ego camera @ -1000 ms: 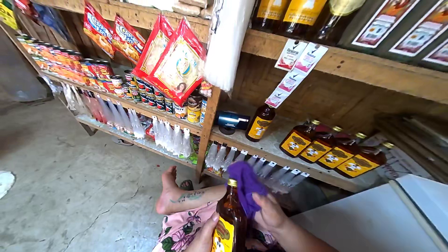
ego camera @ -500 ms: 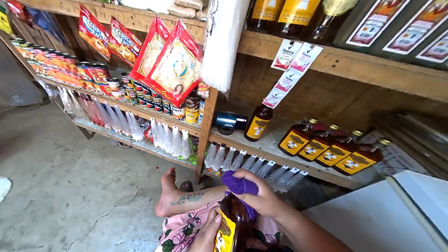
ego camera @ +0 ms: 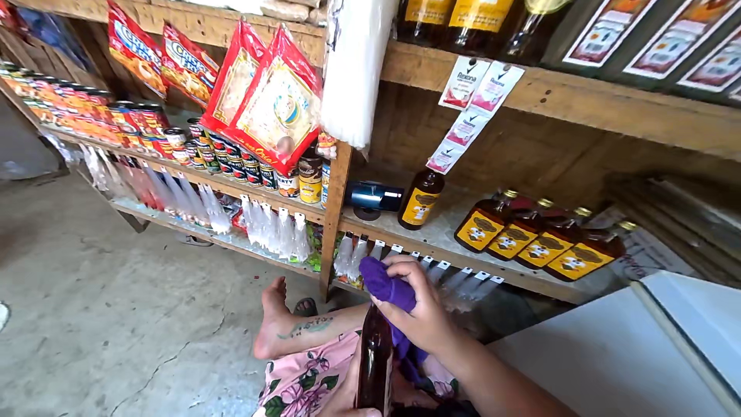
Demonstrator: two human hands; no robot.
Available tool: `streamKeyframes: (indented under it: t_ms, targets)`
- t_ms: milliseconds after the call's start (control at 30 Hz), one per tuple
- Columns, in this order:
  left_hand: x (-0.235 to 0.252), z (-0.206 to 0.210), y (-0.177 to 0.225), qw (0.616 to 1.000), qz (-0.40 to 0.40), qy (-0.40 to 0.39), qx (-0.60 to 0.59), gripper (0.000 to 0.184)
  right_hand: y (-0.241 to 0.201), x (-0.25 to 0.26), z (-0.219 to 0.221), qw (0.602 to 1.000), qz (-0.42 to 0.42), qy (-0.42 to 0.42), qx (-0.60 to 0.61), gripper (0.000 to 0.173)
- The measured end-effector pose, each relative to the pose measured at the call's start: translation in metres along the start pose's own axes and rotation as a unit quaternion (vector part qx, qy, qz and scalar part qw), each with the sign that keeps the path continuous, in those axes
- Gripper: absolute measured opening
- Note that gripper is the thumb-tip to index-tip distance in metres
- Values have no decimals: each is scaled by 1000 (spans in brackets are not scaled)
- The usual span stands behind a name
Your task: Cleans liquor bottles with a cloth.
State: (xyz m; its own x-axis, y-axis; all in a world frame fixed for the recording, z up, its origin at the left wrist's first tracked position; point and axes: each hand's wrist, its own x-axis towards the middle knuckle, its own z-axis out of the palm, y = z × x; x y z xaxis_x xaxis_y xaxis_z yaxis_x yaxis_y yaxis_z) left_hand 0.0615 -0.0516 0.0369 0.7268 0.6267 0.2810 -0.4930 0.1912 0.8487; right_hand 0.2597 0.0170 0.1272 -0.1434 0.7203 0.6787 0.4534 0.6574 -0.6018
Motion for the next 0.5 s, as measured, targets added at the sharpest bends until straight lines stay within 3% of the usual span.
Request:
streamKeyframes:
  t_ms: [33,100,500]
  targets:
    - [-2,-1,0,1000,-2,0,-27,81,1,-2,3,1000,-6,10,10,38]
    - [-3,-4,-4,999,1,-11,-52,74,-1,-6,7,1000,-12,18,14,39]
    - [-8,-23,-32,991,7,-44,-127,82,-7,-17,16,998,-29,4,47,32]
